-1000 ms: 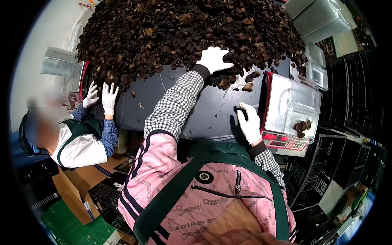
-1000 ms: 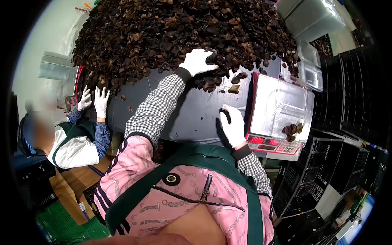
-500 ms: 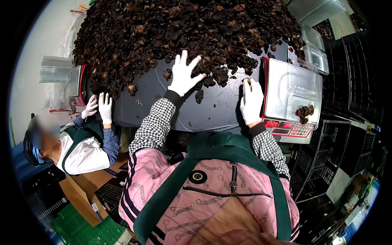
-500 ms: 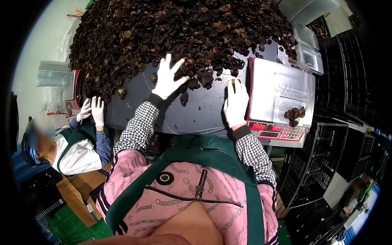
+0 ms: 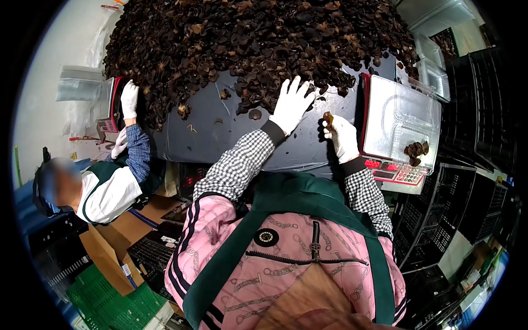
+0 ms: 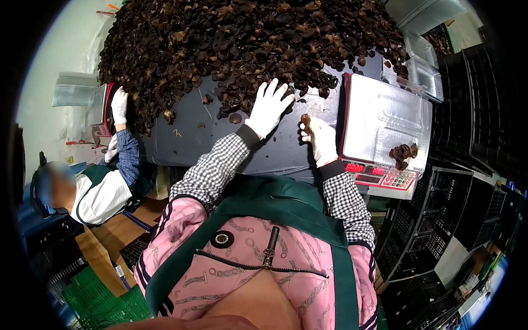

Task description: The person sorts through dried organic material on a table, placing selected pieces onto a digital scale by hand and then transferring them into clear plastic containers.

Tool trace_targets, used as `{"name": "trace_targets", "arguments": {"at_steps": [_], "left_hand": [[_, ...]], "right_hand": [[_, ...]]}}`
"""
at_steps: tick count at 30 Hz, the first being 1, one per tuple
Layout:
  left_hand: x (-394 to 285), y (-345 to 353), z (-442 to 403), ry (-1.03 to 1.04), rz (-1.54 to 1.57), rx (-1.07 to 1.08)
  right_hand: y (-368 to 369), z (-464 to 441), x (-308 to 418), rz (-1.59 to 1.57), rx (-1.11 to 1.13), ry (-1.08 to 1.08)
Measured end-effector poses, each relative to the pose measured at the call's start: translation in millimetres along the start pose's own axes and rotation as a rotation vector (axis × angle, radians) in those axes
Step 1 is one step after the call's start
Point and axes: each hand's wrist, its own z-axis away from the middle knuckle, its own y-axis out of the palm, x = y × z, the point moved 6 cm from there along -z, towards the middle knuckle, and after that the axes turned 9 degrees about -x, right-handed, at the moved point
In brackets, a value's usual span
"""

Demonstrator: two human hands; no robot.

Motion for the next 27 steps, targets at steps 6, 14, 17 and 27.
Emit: {"name": "trace_targets", "arguments": {"at_steps": [6, 14, 17, 27], "left_hand": [[-10.6, -27.0, -2.0, -0.112, 0.245, -0.065], [3.4, -32.1, 46.3, -1.160, 1.725, 0.020], [16.4, -46.5, 57.4, -1.243, 1.867, -0.015], [61.5, -121.9, 91.8, -1.231, 1.499, -0.262]], "right_hand": [[-6.0, 17.1, -4.7, -0.325, 0.094, 0.060], [0.5, 36.0, -0.2, 0.056, -0.021, 0.043], [27.1, 39.0, -32.5, 0.220, 0.118, -0.014], [157.3, 108.4, -63.2, 0.213, 0.825, 0.242]]}}
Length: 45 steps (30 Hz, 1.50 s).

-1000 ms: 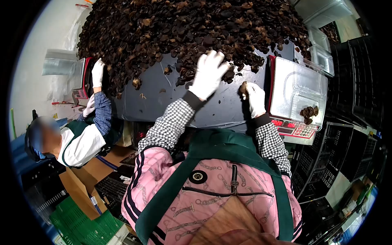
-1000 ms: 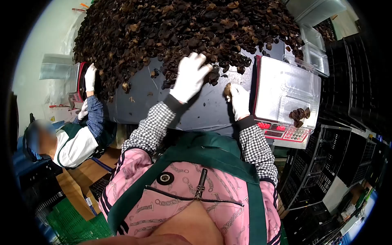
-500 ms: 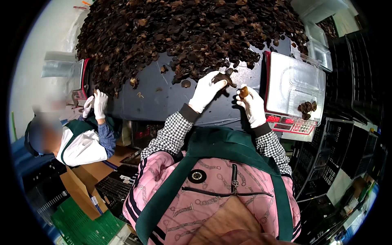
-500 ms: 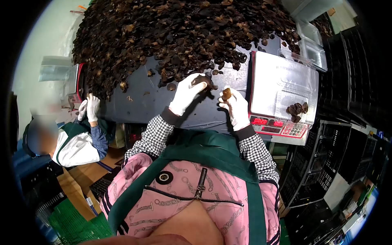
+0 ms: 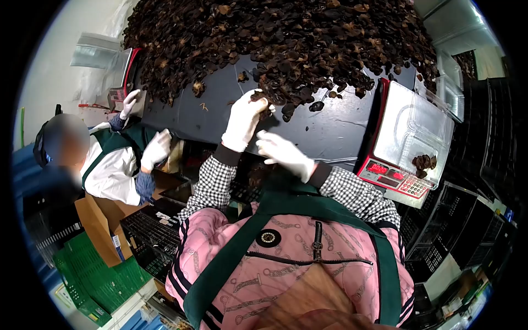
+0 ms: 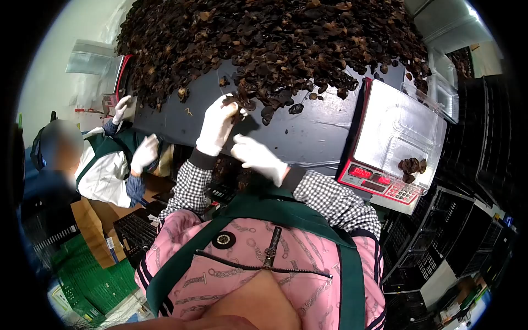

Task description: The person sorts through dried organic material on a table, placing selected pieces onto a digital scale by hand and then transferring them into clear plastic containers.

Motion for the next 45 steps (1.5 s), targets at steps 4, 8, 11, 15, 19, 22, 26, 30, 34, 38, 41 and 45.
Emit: {"name": "trace_targets", "arguments": {"at_steps": [4, 8, 11, 15, 19, 22, 26, 30, 34, 38, 41, 45], "left_hand": [[18.4, 30.6, 36.1, 0.257, -0.586, 0.090], [51.6, 46.1, 36.5, 0.542, -0.774, 0.179], [67.2, 36.4, -2.2, 0.646, -1.149, -0.166], [106.6, 62.1, -27.8, 0.737, -1.541, -0.185], [126.6, 80.1, 20.1, 0.822, -1.468, 0.198], [114.9, 73.3, 56.9, 0.848, -1.388, 0.331], [94.7, 46.9, 59.9, 0.866, -1.300, 0.281], [58.2, 21.8, 17.2, 0.744, -0.916, -0.106], [62.8, 40.5, -25.6, 0.820, -1.070, -0.165], [80.9, 70.4, -48.9, 0.787, -1.351, -0.045], [80.0, 54.0, -56.0, 0.750, -1.117, -0.075], [72.2, 9.8, -49.0, -0.016, -0.066, -0.028]], "right_hand": [[-45.5, 20.6, 24.2, -0.731, -0.092, 0.145], [-114.0, 38.3, -4.8, -0.572, -0.384, 0.055], [-137.3, 49.2, -7.8, -0.402, -0.585, 0.099], [-159.5, 40.9, 18.7, 0.025, -0.795, -0.179], [-177.4, 39.5, 43.6, 0.898, -0.996, -0.634], [-172.0, 43.1, 50.6, 0.931, -0.926, -0.482], [-174.5, 50.0, 46.1, 1.006, -0.941, -0.463], [-170.3, 51.8, 55.8, 1.049, -0.958, -0.509], [-171.6, 33.0, 58.0, 1.234, -0.954, -0.493], [-194.9, 27.5, 48.4, 1.078, -1.029, -0.568], [-204.1, 43.5, 50.0, 0.861, -1.090, -0.441], [-182.9, 57.3, 55.6, 0.863, -1.007, -0.651]]}}
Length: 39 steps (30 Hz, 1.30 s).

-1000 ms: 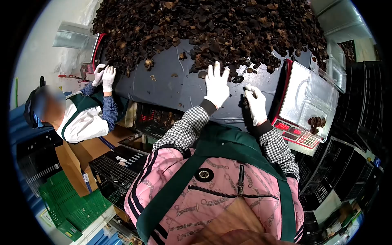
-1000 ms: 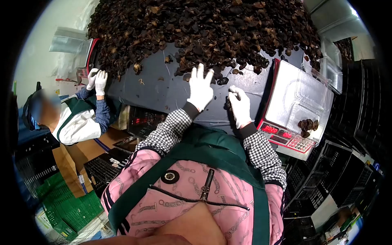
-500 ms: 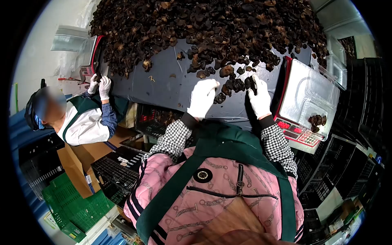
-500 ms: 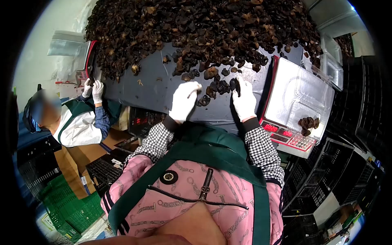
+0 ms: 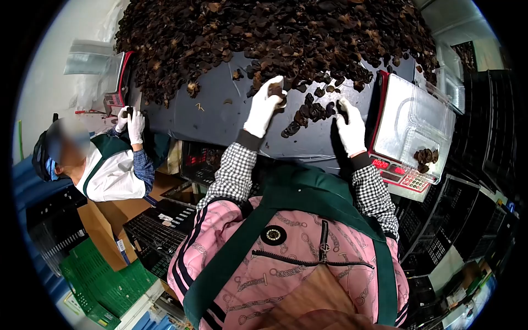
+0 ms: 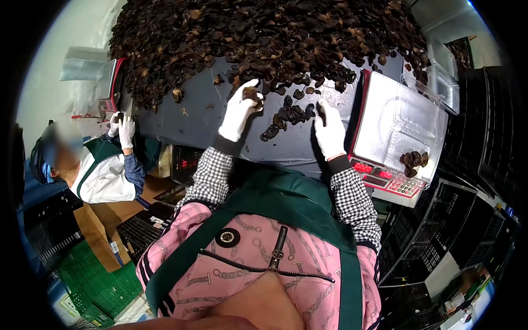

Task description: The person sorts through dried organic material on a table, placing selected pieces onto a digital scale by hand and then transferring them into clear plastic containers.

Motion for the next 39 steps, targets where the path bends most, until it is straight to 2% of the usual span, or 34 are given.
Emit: {"name": "trace_targets", "arguments": {"at_steps": [1, 2, 4, 6, 7, 8, 10, 12, 13, 16, 17, 20, 21, 24, 25, 26, 28, 29, 30, 32, 34, 36, 39], "left_hand": [[0.0, -4.8, 3.1, -0.095, 0.182, 0.075], [-10.0, -0.1, 13.2, -0.145, 0.323, 0.058], [-12.9, 4.7, 17.1, -0.137, 0.311, 0.066], [1.6, 2.8, 7.8, -0.066, -0.108, 0.036], [4.0, 9.6, 8.6, 0.053, -0.455, 0.002], [0.5, 24.8, 14.4, 0.292, -0.692, 0.004], [-3.5, 56.4, 28.5, 0.695, -0.948, 0.062], [14.3, 67.5, 22.9, 0.649, -1.166, 0.102], [19.9, 69.1, 17.2, 0.683, -1.135, 0.117], [31.6, 49.8, -5.3, 0.570, -0.877, 0.199], [19.1, 42.4, -4.3, 0.511, -0.801, 0.118], [7.9, 8.6, -4.9, 0.213, -0.553, 0.102], [8.8, -4.0, -3.4, 0.176, -0.567, 0.088], [-3.1, -5.0, 28.6, 0.478, -0.716, 0.073], [-3.3, 3.7, 39.2, 0.666, -0.865, 0.074], [7.2, 11.5, 46.5, 0.635, -1.006, 0.132], [5.3, 35.9, 68.9, 0.791, -1.115, 0.194], [18.0, 38.9, 69.4, 0.703, -1.205, 0.293], [22.5, 43.0, 71.9, 0.754, -1.317, 0.290], [26.8, 43.4, 68.8, 0.740, -1.322, 0.281], [29.5, 41.3, 63.8, 0.721, -1.369, 0.302], [31.7, 33.6, 56.3, 0.826, -1.275, 0.291], [41.3, 22.8, 39.0, 0.826, -1.191, 0.252]], "right_hand": [[4.8, 0.8, 4.2, 0.036, 0.075, -0.112], [7.1, 1.6, 13.7, 0.137, 0.152, -0.102], [16.5, 1.0, 27.9, 0.227, 0.242, -0.111], [25.0, -1.4, 37.0, 0.319, 0.291, -0.162], [29.2, -0.3, 31.8, 0.331, 0.285, -0.175], [33.7, 1.2, 26.5, 0.343, 0.281, -0.190], [36.2, -1.2, 27.3, 0.346, 0.250, -0.196], [38.2, -4.9, 20.6, 0.357, 0.212, -0.179], [40.1, -6.0, 10.5, 0.364, 0.191, -0.160], [38.1, -8.2, 7.6, 0.343, 0.119, -0.155], [37.3, -8.1, 8.0, 0.353, 0.121, -0.144], [37.5, -6.4, 2.7, 0.336, 0.138, -0.113], [37.6, -7.2, 5.5, 0.321, 0.146, -0.104], [28.9, -12.7, 37.3, 0.296, 0.193, -0.129], [31.3, -12.4, 39.6, 0.309, 0.269, -0.159], [34.5, -10.3, 41.3, 0.336, 0.322, -0.184], [39.2, -5.4, 44.0, 0.392, 0.427, -0.234], [44.1, -1.8, 39.4, 0.448, 0.438, -0.259], [44.9, 0.6, 40.9, 0.460, 0.368, -0.348], [44.9, 2.3, 30.6, 0.444, 0.338, -0.238], [42.5, 3.5, 25.8, 0.358, 0.262, -0.252], [39.4, 3.6, 23.3, 0.221, 0.203, -0.179], [25.9, 2.1, 24.2, -0.027, 0.102, -0.144]]}}
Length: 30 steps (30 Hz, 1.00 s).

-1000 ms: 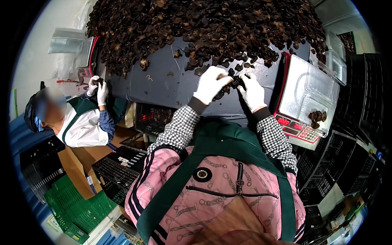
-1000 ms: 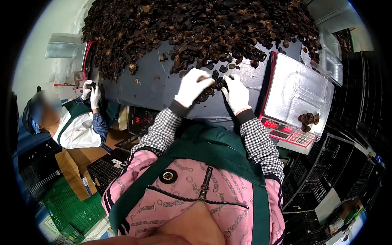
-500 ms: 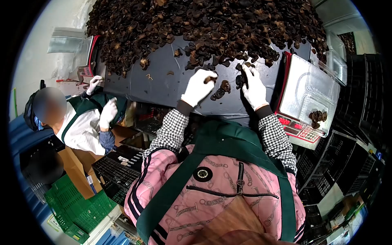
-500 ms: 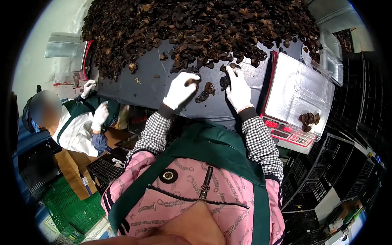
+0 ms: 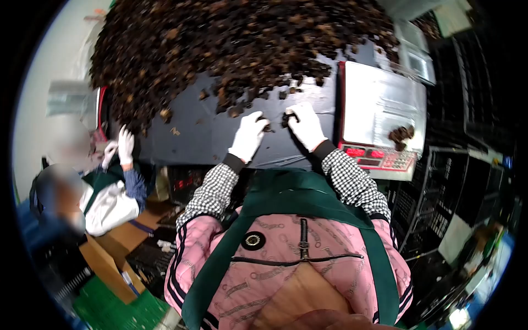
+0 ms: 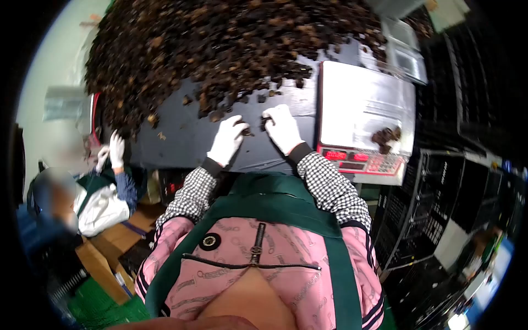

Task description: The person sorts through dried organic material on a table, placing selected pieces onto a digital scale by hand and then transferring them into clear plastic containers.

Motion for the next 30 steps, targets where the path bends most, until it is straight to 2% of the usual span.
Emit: {"name": "trace_targets", "arguments": {"at_steps": [1, 3, 4, 5, 7, 9, 11, 12, 14, 15, 17, 18, 19, 22, 23, 25, 27, 30], "left_hand": [[7.7, 4.2, -1.8, 0.002, 0.019, -0.022], [9.3, -7.0, -13.7, -0.145, 0.185, -0.059], [5.8, -13.4, -21.4, -0.184, 0.272, -0.124], [6.6, -12.1, -25.0, -0.403, 0.551, -0.159], [-26.6, -19.4, -48.5, -0.448, 0.654, -0.151], [-104.4, -38.4, -80.1, -0.479, 0.920, -0.064], [-153.8, -25.0, -99.7, -0.198, 0.769, -0.030], [-189.0, -17.4, -108.0, -0.284, 1.096, 0.028], [-249.8, -8.3, -131.2, 0.012, 0.780, 0.055], [-278.1, -6.8, -138.3, 0.165, 0.698, -0.009], [-301.1, 41.8, -138.0, 0.137, 0.765, 0.033], [-313.8, 51.3, -140.3, 0.194, 0.712, 0.025], [-323.8, 57.3, -141.0, 0.244, 0.652, 0.015], [-345.0, 67.1, -141.8, 0.308, 0.462, 0.015], [-346.5, 73.1, -139.9, 0.280, 0.429, 0.086], [-347.6, 85.3, -132.6, 0.404, 0.215, -0.064], [-343.1, 79.5, -133.3, 0.358, 0.270, -0.019], [-319.4, 61.1, -126.6, 0.263, 0.404, -0.065]], "right_hand": [[-9.1, -0.9, 8.0, -0.105, -0.040, 0.003], [-38.8, -4.0, 29.2, -0.299, -0.125, 0.027], [-64.6, -6.6, 42.8, -0.233, -0.128, -0.003], [-94.6, -9.9, 59.0, -0.169, -0.126, -0.033], [-160.0, -11.3, 82.9, -0.110, -0.153, -0.036], [-221.6, -2.1, 74.5, 0.091, -0.201, 0.006], [-270.2, 5.6, 54.2, 0.123, -0.253, 0.045], [-285.1, 9.9, 39.9, 0.153, -0.225, 0.096], [-303.4, 15.1, 19.1, 0.223, -0.149, 0.133], [-310.0, 17.4, 15.5, 0.225, -0.134, 0.148], [-322.5, 21.9, 9.1, 0.231, -0.101, 0.175], [-332.6, 23.2, -0.1, 0.241, -0.150, 0.182], [-342.5, 24.1, -7.7, 0.266, -0.204, 0.227], [-354.9, 16.2, -10.3, 0.176, -0.483, 0.173], [-351.4, 12.2, -16.9, 0.113, -0.524, 0.168], [-340.8, 3.6, -17.5, 0.178, -0.459, 0.108], [-330.5, 6.1, -35.9, 0.060, -0.392, 0.181], [-328.1, 6.3, -33.9, 0.184, -0.373, 0.130]]}}
